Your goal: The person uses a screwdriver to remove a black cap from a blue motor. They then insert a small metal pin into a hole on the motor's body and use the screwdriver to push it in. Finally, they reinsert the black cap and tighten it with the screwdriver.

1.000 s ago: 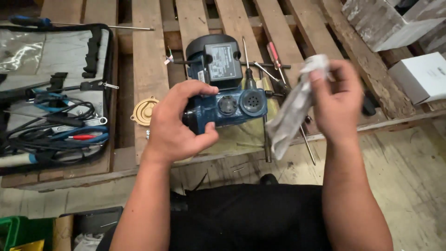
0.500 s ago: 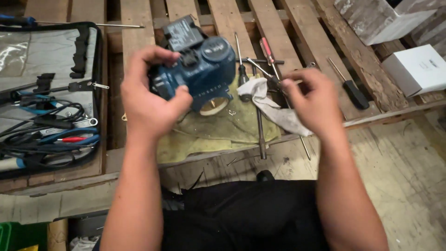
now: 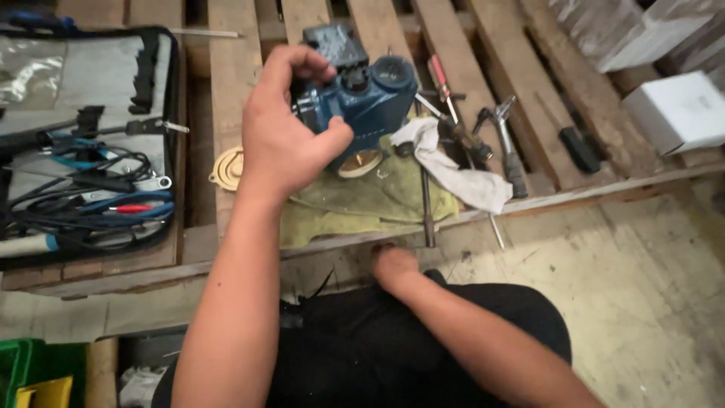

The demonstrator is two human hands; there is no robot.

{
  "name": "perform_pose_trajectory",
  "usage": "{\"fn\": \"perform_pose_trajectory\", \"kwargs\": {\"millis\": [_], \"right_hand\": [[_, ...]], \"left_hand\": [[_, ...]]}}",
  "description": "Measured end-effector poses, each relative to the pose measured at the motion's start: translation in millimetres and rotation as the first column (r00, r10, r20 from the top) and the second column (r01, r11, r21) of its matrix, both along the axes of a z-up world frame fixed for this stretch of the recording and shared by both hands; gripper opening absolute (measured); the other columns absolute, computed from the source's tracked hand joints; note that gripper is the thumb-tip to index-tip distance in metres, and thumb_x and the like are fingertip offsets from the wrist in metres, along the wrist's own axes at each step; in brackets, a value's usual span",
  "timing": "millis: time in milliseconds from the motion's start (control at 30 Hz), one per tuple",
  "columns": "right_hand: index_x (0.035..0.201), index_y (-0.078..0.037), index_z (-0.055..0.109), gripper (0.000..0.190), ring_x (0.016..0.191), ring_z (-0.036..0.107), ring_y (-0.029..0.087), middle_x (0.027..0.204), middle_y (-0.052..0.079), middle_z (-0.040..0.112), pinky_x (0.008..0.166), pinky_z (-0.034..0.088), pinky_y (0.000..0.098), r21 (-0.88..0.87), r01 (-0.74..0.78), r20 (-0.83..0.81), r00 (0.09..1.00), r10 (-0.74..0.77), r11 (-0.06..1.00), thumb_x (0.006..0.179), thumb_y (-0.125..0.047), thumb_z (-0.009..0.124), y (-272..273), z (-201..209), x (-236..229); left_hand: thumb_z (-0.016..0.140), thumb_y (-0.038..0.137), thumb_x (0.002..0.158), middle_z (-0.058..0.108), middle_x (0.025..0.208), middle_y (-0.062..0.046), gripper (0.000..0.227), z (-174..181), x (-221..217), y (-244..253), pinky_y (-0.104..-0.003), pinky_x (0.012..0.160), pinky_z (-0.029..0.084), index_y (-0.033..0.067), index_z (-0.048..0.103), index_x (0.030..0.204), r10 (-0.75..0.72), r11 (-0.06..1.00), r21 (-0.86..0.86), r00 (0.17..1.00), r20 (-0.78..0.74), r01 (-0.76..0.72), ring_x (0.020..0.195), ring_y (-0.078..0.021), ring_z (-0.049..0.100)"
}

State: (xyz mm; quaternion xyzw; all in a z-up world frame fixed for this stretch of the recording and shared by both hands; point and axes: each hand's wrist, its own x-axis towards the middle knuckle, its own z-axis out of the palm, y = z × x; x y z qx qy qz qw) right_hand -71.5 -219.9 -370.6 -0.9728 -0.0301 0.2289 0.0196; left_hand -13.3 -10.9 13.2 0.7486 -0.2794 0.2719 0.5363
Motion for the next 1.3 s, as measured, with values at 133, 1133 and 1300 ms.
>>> {"fn": "perform_pose_trajectory", "kwargs": {"millis": [133,1133,1300], "right_hand": [[0.14,-0.01,0.061,0.046,0.132,0.06,0.034,0.143,0.014,0.061,0.1,0.054,0.0496,-0.008,0.127,-0.273,0.954,-0.125,0.992,0.101,-0.018,0.038,9.8,8.5,2.0],[0.116,-0.007,0.076,0.04,0.111,0.072,0.034,0.118,0.017,0.074,0.084,0.061,0.0446,-0.003,-0.024,-0.123,0.992,0.023,1.0,0.097,-0.014,0.042,4.6,-37.8,20.2],[0.1,-0.006,0.08,0.041,0.096,0.076,0.036,0.095,0.016,0.078,0.071,0.058,0.0508,-0.013,-0.032,-0.019,0.999,0.032,0.999,0.094,-0.026,0.044,8.5,-78.2,23.8]], "left_hand": [[0.064,0.009,0.072,0.063,0.106,-0.003,0.04,3.5,-4.6,3.3,-0.031,0.093,0.051,0.0102,0.054,0.111,0.033,0.999,-0.006,0.998,-0.059,-0.034,0.1,-0.0172,0.062],[0.065,0.009,0.07,0.065,0.108,-0.003,0.04,1.3,-3.5,-0.6,-0.032,0.096,0.051,0.0139,0.056,0.109,0.036,0.999,0.019,0.99,-0.136,-0.033,0.103,-0.0177,0.063],[0.076,0.011,0.067,0.073,0.103,-0.007,0.045,-3.5,4.9,-0.4,-0.036,0.099,0.051,0.0151,0.065,0.111,0.049,0.999,-0.012,0.987,-0.152,-0.052,0.105,-0.0188,0.069]]}}
